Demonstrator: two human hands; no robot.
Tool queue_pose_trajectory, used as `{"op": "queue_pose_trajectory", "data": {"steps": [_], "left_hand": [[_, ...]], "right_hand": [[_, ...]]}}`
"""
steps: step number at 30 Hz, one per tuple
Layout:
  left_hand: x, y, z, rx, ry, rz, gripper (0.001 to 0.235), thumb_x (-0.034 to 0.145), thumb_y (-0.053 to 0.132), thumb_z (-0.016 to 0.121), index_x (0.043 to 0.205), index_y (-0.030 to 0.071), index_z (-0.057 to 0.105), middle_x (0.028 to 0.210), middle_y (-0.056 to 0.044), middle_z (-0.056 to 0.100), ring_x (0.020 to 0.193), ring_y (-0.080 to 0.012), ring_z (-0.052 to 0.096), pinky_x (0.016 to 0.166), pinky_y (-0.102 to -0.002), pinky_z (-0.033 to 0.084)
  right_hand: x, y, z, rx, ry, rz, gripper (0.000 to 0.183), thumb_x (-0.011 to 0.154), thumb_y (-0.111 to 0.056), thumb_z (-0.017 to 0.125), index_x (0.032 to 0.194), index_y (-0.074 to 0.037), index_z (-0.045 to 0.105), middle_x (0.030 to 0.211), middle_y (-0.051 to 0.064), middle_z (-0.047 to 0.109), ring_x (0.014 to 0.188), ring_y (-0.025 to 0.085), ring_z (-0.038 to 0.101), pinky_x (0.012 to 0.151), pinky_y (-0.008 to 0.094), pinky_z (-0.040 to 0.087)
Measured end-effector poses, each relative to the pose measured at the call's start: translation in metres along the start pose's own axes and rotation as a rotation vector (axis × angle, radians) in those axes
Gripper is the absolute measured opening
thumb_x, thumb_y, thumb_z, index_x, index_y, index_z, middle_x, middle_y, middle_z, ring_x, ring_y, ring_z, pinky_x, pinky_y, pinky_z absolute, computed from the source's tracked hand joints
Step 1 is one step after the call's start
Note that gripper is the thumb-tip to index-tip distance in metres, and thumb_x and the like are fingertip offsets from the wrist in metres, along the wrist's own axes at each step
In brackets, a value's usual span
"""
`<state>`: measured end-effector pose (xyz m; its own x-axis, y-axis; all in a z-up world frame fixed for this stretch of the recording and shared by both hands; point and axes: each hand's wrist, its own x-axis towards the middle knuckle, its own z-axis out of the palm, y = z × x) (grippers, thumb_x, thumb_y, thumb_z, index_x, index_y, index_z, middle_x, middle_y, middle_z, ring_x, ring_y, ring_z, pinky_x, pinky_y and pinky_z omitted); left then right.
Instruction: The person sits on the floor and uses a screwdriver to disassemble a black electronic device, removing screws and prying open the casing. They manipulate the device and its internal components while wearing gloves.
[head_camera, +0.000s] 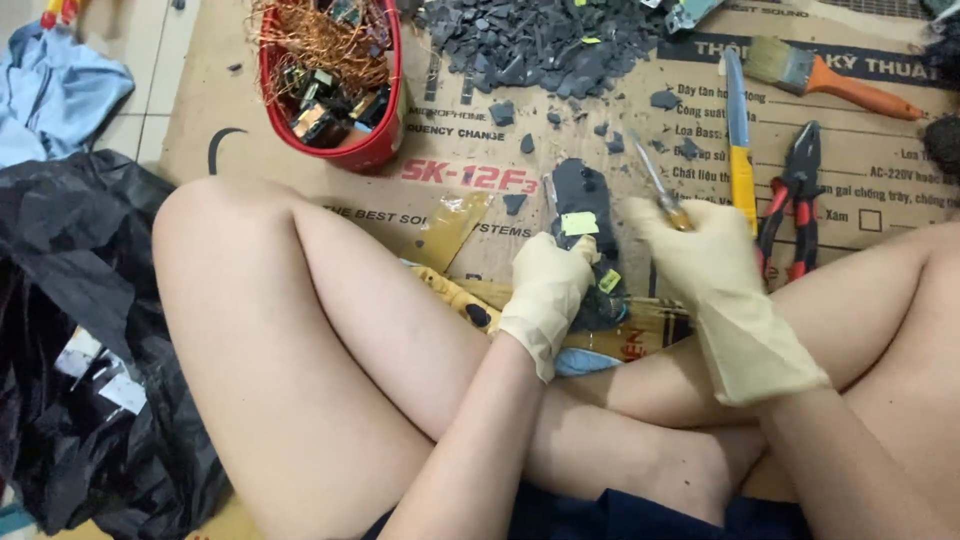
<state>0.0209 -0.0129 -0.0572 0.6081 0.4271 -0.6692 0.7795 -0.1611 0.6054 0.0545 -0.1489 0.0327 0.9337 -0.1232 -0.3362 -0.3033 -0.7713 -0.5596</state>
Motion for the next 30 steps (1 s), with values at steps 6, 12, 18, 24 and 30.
{"op": "queue_pose_trajectory", "data": {"steps": [6, 12, 18, 24, 30], "left_hand": [[-0.023, 0.014, -0.009, -0.034, -0.007, -0.019, 0.036, 0.083, 0.044, 0.071, 0.096, 0.010, 0.072, 0.090, -0.010, 0.077, 0.105, -0.0275, 0.074, 0.093, -0.046, 0.057], [-0.004, 0.005, 0.001, -0.017, 0.019, -0.009, 0.037, 0.079, 0.046, 0.075, 0.094, 0.012, 0.074, 0.090, -0.009, 0.078, 0.103, -0.0269, 0.075, 0.090, -0.045, 0.058], [0.002, -0.001, 0.004, 0.040, -0.007, 0.016, 0.045, 0.078, 0.051, 0.075, 0.100, 0.012, 0.075, 0.098, -0.009, 0.078, 0.109, -0.0278, 0.072, 0.092, -0.045, 0.057], [-0.010, 0.000, -0.012, -0.135, -0.035, 0.070, 0.047, 0.078, 0.042, 0.074, 0.106, 0.004, 0.075, 0.107, -0.017, 0.076, 0.116, -0.0327, 0.069, 0.100, -0.046, 0.052], [-0.006, -0.001, -0.006, -0.269, -0.103, 0.170, 0.039, 0.075, 0.042, 0.079, 0.098, 0.011, 0.078, 0.090, -0.008, 0.077, 0.100, -0.0235, 0.072, 0.089, -0.042, 0.055]], "right_hand": [[0.058, 0.017, 0.062, 0.040, -0.184, -0.068, 0.046, 0.065, -0.053, 0.088, 0.064, -0.011, 0.069, 0.056, 0.006, 0.061, 0.067, 0.022, 0.065, 0.068, 0.028, 0.048], [0.060, 0.014, 0.052, 0.045, -0.211, -0.248, 0.041, 0.075, -0.046, 0.082, 0.058, -0.013, 0.065, 0.049, -0.001, 0.048, 0.058, 0.016, 0.058, 0.062, 0.031, 0.045], [0.061, 0.015, 0.043, 0.124, -0.227, -0.419, 0.038, 0.080, -0.028, 0.077, 0.051, -0.012, 0.058, 0.043, -0.005, 0.039, 0.045, 0.009, 0.042, 0.046, 0.023, 0.030], [0.052, 0.000, 0.027, 0.202, -0.316, -0.412, 0.035, 0.082, -0.020, 0.074, 0.052, -0.011, 0.059, 0.043, -0.005, 0.045, 0.042, 0.007, 0.041, 0.044, 0.021, 0.028], [0.062, -0.003, 0.009, 0.245, -0.317, -0.451, 0.033, 0.086, -0.024, 0.076, 0.058, -0.010, 0.065, 0.045, -0.004, 0.047, 0.044, 0.008, 0.042, 0.044, 0.021, 0.030]]}}
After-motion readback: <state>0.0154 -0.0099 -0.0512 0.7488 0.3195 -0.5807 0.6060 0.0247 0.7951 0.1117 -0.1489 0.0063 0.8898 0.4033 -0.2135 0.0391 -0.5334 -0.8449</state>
